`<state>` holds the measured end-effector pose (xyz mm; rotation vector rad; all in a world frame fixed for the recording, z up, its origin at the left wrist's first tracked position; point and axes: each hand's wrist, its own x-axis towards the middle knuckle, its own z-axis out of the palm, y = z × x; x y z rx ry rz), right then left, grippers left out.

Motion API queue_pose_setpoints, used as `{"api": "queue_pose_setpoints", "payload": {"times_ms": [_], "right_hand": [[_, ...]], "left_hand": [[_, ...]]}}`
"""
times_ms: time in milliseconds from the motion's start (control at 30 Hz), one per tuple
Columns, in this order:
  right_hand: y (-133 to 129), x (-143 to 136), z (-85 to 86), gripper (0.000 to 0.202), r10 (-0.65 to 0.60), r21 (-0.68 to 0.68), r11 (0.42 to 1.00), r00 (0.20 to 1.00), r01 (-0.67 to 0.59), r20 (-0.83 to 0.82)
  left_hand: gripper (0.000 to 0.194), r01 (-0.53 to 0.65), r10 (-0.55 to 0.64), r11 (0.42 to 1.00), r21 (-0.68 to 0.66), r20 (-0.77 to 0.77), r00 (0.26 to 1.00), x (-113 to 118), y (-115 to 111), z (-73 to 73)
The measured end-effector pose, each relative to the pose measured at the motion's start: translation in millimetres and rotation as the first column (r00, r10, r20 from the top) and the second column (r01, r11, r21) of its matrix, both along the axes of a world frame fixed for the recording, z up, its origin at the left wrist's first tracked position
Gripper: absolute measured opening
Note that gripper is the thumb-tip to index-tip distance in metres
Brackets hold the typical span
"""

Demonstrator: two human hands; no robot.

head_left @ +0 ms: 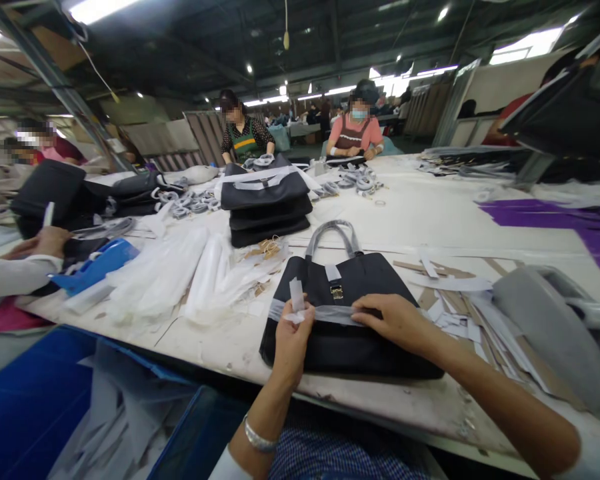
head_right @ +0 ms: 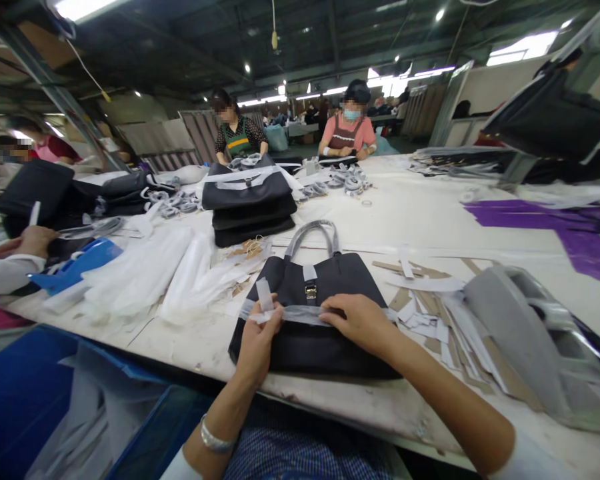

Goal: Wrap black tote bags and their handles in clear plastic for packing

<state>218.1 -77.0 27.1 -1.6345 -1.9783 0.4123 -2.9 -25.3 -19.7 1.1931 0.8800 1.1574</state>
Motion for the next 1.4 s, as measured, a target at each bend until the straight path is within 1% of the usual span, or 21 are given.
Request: {"api": "queue_pose_setpoints", "payload": {"times_ms": [67,133,233,300,400,500,600,700,800,867,1000,1067,1100,1167,1233,1267,1300,1400], "right_hand": [[12,-11,0.3,0.015,0.051,0.004,0.999,0.998,-0.051,-0.035],[24,-23,0.0,0.014,0.078,0.041,0.996,0.995,-0.075,-0.068],[37,-38,-2.0,0.013,0.074,0.099,0.993,0.988,-0.061,-0.134],[42,-45,-4.2,0.012,0.059,0.129,0.991,0.981,-0.035,-0.186],[46,-52,-8.7,0.011,0.06,0.163,0.986,0.968,-0.02,-0.244],[48,-56,-14.2,0.011,0.073,0.194,0.981,0.957,-0.018,-0.282],[47,-57,-17.9,0.016,0.036,0.196,0.98,0.936,0.036,-0.351],[45,-54,-18.7,0.023,-0.026,0.155,0.982,0.895,0.106,-0.446],[43,-52,-19.4,0.026,-0.083,0.135,0.975,0.851,0.178,-0.519],[41,-52,-21.3,0.026,-0.1,0.155,0.966,0.848,0.209,-0.521],[39,-56,-27.5,0.024,-0.05,0.197,0.969,0.899,0.149,-0.434],[39,-57,-29.7,0.023,-0.026,0.197,0.973,0.91,0.118,-0.414],[39,-58,-30.2,0.023,-0.017,0.197,0.975,0.911,0.107,-0.411],[39,-57,-30.2,0.022,0.0,0.199,0.976,0.911,0.09,-0.413],[38,-57,-29.2,0.021,0.013,0.195,0.978,0.905,0.077,-0.425],[37,-56,-28.5,0.021,0.014,0.186,0.98,0.9,0.076,-0.437],[36,-56,-27.9,0.022,0.012,0.176,0.982,0.893,0.075,-0.45],[33,-56,-25.9,0.023,0.011,0.143,0.988,0.879,0.065,-0.477]], "left_hand": [[0.05,0.004,-0.004,1.0,0.001,0.022,1.0,0,1,0.5],[0.057,0.006,-0.006,1.0,0.014,0.0,1.0,-1,2,1.2],[0.067,-0.004,0.006,1.0,0.019,-0.111,0.994,-2,3,3.2],[0.07,-0.034,0.037,0.999,0.02,-0.165,0.986,-1,2,5.7],[0.067,-0.089,0.092,0.996,0.027,-0.171,0.981,3,1,9.8],[0.056,-0.148,0.146,0.989,0.0,-0.153,0.977,7,0,10.9],[0.051,-0.185,0.179,0.98,-0.069,-0.078,0.981,10,-1,8.4],[0.047,-0.192,0.199,0.971,-0.141,0.038,0.979,10,0,6.1],[0.047,-0.142,0.173,0.974,-0.179,0.17,0.97,8,1,6.6],[0.054,-0.09,0.124,0.982,-0.168,0.204,0.971,5,1,7.9],[0.073,-0.038,0.047,0.997,-0.073,0.129,0.991,-1,-1,12.1],[0.077,-0.03,0.031,0.999,-0.024,0.054,0.998,-2,-2,15.2],[0.075,-0.036,0.036,0.999,-0.02,0.014,0.999,-2,-2,16.7],[0.061,-0.071,0.069,0.996,-0.047,-0.046,0.997,0,-2,19.3],[0.042,-0.12,0.117,0.99,-0.075,-0.042,0.992,1,-1,21.2],[0.037,-0.142,0.142,0.986,-0.091,-0.011,0.99,2,0,22.0],[0.035,-0.165,0.17,0.98,-0.112,0.031,0.985,2,2,23.0],[0.039,-0.21,0.233,0.963,-0.17,0.134,0.963,-4,6,27.4]]}}
